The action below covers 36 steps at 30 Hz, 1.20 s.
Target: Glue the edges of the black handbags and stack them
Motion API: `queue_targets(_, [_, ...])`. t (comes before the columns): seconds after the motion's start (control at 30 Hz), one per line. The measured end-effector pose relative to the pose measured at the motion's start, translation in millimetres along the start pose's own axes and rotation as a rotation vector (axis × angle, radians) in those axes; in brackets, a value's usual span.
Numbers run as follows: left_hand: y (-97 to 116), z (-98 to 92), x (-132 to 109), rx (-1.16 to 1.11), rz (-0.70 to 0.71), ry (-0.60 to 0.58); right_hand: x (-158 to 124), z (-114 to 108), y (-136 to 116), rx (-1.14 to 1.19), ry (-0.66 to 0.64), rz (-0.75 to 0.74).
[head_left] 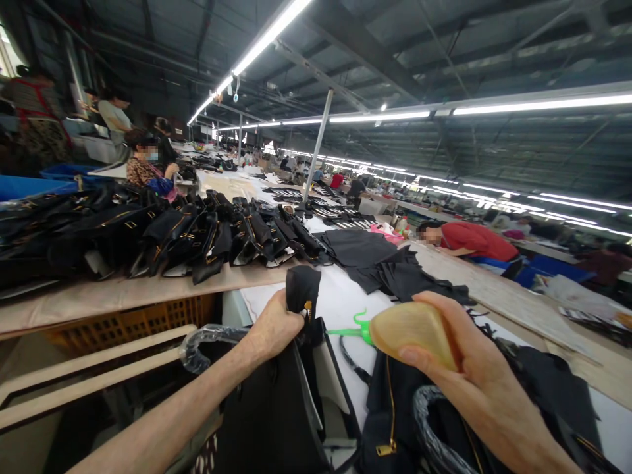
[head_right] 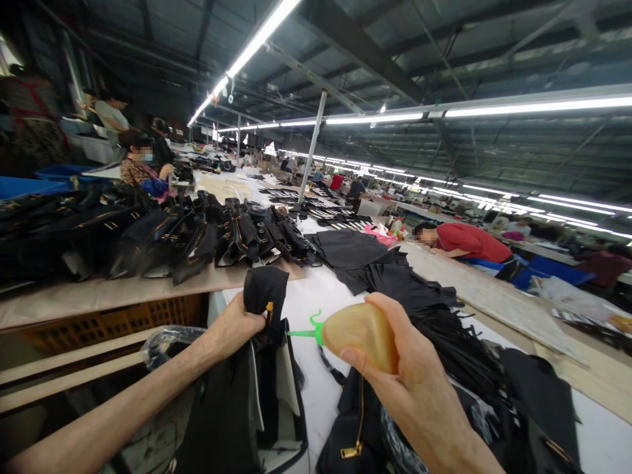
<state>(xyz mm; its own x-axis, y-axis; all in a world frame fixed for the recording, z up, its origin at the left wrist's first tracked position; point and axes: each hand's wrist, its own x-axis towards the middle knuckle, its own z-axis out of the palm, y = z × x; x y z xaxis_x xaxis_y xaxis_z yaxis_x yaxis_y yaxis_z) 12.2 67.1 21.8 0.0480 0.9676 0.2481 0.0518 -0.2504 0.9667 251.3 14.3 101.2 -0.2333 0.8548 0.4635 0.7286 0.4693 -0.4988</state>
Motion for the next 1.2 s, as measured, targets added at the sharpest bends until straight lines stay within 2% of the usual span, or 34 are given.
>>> queue_targets(0.37, [3,0.2,-3,0.030,-0.014,-0.005,9,4,-5,-0.125,-0.012,-0.177])
queue_targets(0.57, [9,1.2,-3,0.064,-0.033,0.008,14,5,-12,-0.127,-0.061,-0.272])
queue_targets(0.8, [10,2.2,-2,0.054,-0.011,-0.031,17,3,-16,-0.159,-0.141,-0.399])
queue_targets(1.03, [-1,4.8,-2,0.094,0.065,-0.022,11,-5,-15,-0.198,-0.178,-0.359])
queue_targets(1.2, [-5,5.4,-2,0.082,0.029,-0.037,13,-2,-17,-0.198,-0.152,-0.382])
